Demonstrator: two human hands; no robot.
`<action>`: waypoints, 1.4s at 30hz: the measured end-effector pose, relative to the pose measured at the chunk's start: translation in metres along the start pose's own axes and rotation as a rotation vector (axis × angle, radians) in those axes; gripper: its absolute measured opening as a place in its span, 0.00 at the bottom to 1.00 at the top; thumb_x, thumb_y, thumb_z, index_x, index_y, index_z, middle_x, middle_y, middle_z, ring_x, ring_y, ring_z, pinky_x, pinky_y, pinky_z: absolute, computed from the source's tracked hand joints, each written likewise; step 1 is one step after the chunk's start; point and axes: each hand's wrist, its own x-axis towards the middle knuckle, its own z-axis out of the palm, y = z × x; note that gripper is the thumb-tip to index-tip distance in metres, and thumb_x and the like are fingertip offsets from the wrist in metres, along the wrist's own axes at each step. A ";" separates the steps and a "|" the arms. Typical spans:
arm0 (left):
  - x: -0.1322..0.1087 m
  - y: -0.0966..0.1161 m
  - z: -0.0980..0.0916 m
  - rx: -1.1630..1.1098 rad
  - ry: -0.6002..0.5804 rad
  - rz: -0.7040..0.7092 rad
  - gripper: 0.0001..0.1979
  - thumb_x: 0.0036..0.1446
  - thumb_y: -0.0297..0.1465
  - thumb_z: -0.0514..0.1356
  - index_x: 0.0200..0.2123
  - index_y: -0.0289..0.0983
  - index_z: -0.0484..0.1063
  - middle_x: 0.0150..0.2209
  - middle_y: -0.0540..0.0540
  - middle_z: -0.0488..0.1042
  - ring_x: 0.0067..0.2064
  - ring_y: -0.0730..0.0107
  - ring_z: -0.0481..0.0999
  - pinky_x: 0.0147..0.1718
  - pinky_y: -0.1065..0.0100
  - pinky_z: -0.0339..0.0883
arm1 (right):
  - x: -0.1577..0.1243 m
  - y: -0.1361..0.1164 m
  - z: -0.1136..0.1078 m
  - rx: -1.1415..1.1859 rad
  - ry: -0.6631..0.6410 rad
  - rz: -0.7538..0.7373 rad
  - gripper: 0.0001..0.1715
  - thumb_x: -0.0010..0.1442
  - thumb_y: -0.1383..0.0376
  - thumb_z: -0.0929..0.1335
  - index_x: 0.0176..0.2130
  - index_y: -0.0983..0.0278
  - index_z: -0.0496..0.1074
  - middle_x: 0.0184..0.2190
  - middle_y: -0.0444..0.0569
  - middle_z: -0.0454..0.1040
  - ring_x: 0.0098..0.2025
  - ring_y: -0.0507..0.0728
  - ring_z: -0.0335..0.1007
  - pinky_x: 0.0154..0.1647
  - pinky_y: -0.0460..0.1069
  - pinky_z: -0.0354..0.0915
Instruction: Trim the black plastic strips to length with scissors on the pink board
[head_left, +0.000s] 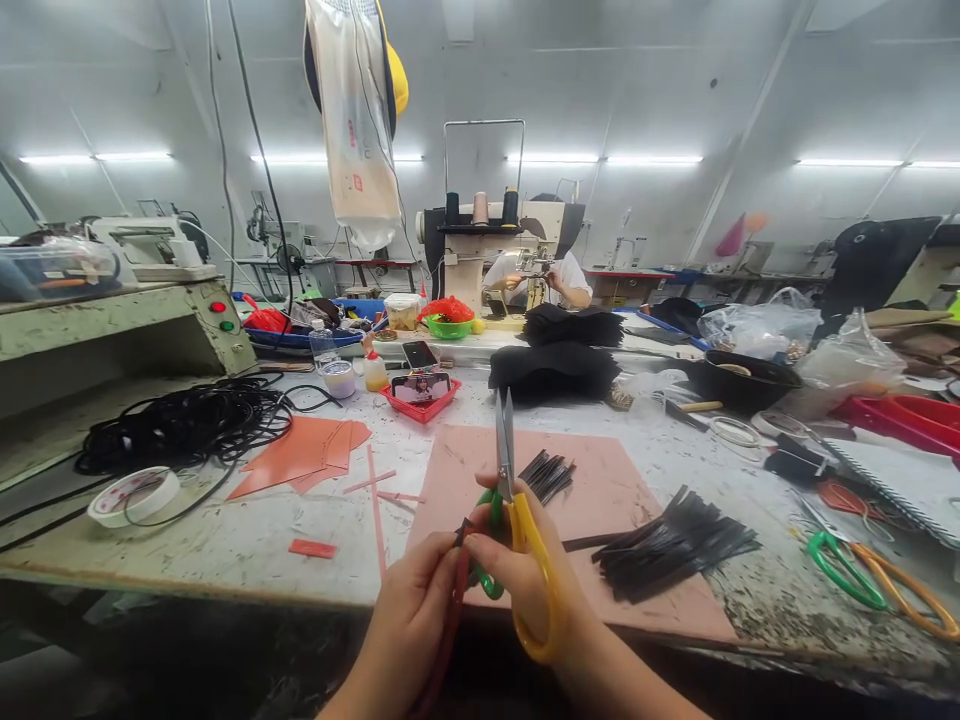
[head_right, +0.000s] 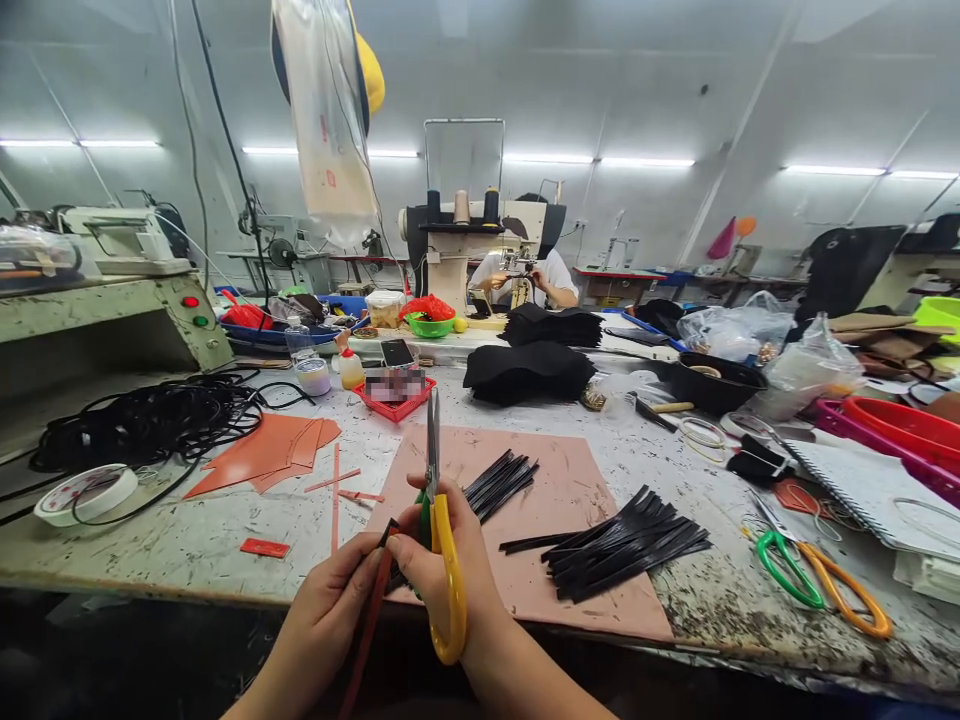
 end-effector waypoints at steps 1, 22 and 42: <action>0.000 0.001 0.001 0.002 0.007 0.003 0.16 0.56 0.42 0.52 0.36 0.38 0.74 0.35 0.47 0.77 0.38 0.61 0.72 0.40 0.68 0.65 | 0.000 0.000 0.000 -0.005 0.004 -0.011 0.25 0.43 0.69 0.68 0.43 0.61 0.63 0.26 0.40 0.66 0.26 0.51 0.65 0.22 0.44 0.63; -0.002 0.005 0.014 0.109 0.031 0.029 0.17 0.58 0.42 0.51 0.38 0.39 0.73 0.27 0.48 0.72 0.28 0.66 0.67 0.31 0.69 0.61 | -0.005 0.003 -0.007 -0.037 0.067 -0.075 0.23 0.47 0.67 0.68 0.44 0.61 0.63 0.28 0.41 0.65 0.26 0.50 0.63 0.19 0.43 0.59; -0.008 0.006 0.014 0.100 -0.127 -0.057 0.18 0.57 0.44 0.50 0.38 0.39 0.74 0.29 0.48 0.71 0.30 0.67 0.66 0.33 0.70 0.61 | 0.037 -0.090 -0.080 -0.277 0.605 -0.685 0.23 0.46 0.70 0.70 0.44 0.61 0.65 0.27 0.38 0.67 0.24 0.47 0.62 0.24 0.44 0.62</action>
